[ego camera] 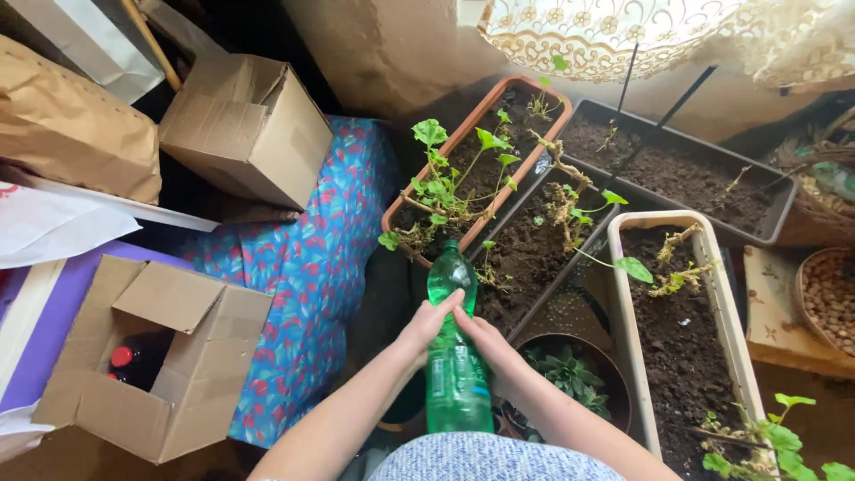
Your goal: The person waters several potted plants using a green plastic bottle. They pour water into a small round pot and then into two rectangular planters, moving the bottle between containers to distribute water.
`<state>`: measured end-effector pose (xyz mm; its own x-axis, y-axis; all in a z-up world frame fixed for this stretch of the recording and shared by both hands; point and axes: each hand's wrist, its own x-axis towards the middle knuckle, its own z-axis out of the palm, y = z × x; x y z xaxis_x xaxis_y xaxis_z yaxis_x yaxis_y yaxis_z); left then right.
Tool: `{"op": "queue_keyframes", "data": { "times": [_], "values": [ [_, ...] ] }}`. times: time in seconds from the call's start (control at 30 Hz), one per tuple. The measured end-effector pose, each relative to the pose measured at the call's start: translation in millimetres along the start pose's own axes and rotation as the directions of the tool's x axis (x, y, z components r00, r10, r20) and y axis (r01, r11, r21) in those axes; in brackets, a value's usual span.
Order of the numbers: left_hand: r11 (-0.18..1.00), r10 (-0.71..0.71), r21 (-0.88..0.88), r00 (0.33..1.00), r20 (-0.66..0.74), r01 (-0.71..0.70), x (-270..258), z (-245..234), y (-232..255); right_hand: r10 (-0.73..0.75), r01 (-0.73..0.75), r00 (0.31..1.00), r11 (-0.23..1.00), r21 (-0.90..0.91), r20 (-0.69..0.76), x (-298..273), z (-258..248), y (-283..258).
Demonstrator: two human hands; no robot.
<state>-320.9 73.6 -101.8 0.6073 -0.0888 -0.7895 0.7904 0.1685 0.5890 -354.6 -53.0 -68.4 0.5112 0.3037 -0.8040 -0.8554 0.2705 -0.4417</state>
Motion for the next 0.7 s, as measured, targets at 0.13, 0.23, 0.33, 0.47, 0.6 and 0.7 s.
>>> {"op": "queue_keyframes", "data": {
  "times": [0.13, 0.23, 0.33, 0.47, 0.6, 0.7],
  "values": [
    [0.997, 0.055, -0.045, 0.998, -0.028, -0.056, -11.6, 2.9, -3.1, 0.076, -0.078, 0.995, 0.997, -0.026, -0.071, -26.4, 20.5, -19.6],
    [1.0, -0.008, 0.016, 0.997, -0.075, 0.009, 7.2, -6.6, -19.3, 0.071, -0.078, 0.992, 0.995, -0.069, -0.102, -14.7, 14.4, -7.8],
    [0.994, 0.111, 0.001, 0.986, -0.128, -0.112, 53.0, -26.4, -55.6, -0.079, 0.072, 0.985, 0.996, -0.052, -0.154, 22.0, -10.0, 20.8],
    [0.991, 0.13, -0.017, 0.982, -0.14, -0.134, 52.0, -38.1, -59.8, -0.129, 0.107, 0.976, 0.986, -0.129, -0.178, 47.2, -23.6, 36.5],
    [0.994, 0.109, 0.018, 0.986, -0.129, -0.107, 5.8, -25.5, -30.9, -0.13, 0.1, 0.97, 0.984, -0.149, -0.204, -7.8, 24.0, 16.2],
    [0.989, 0.134, 0.074, 0.986, -0.102, -0.127, 40.7, -33.6, -54.5, -0.138, 0.112, 0.965, 0.986, -0.124, -0.222, -30.1, 43.1, 10.6]
  ]
}}
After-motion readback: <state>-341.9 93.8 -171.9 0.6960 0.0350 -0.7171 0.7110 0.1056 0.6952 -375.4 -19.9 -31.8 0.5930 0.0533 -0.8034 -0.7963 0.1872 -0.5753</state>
